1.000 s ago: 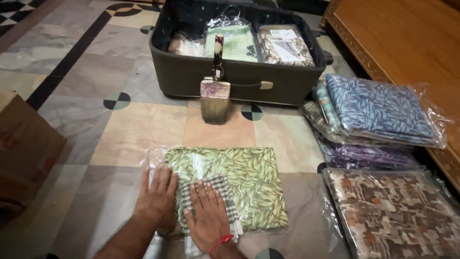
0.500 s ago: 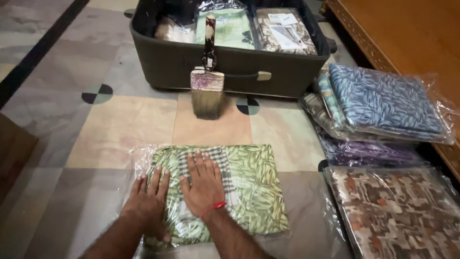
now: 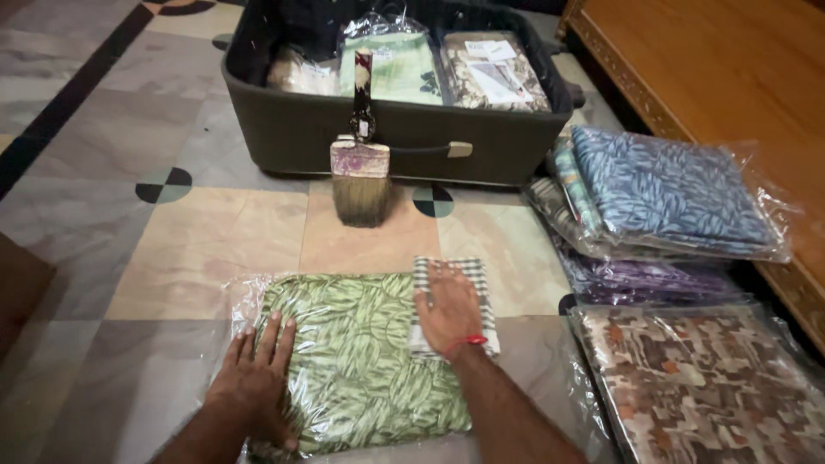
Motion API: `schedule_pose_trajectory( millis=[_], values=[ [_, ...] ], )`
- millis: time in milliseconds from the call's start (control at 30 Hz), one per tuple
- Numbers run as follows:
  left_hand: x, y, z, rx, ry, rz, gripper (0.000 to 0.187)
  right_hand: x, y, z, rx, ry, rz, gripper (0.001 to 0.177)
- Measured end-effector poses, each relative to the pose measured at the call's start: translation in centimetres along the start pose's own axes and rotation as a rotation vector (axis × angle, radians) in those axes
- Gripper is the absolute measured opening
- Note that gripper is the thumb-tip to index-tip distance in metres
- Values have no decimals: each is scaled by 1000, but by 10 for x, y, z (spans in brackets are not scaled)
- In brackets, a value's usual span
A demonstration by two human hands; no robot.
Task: The person uses a dry brush to remove dust from a packaged garment and then wipes the package with a cloth.
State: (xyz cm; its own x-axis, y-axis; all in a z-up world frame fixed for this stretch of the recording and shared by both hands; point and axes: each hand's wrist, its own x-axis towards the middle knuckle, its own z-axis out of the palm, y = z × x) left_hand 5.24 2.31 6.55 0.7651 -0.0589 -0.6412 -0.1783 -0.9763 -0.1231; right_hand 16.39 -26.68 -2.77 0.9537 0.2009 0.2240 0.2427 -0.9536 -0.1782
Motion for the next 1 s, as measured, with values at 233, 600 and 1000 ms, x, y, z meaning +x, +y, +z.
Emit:
schedule_pose_trajectory(
  millis=[233, 600, 1000],
  values=[
    [-4, 0, -2, 5, 1, 2, 168, -29, 19, -2, -62, -79, 113, 68],
    [-11, -3, 3, -46, 33, 16, 166, -127, -84, -9, 11, -80, -88, 69],
    [-1, -1, 6, -24, -11, 23, 165, -43, -155, -8, 161, -136, -202, 66]
  ],
)
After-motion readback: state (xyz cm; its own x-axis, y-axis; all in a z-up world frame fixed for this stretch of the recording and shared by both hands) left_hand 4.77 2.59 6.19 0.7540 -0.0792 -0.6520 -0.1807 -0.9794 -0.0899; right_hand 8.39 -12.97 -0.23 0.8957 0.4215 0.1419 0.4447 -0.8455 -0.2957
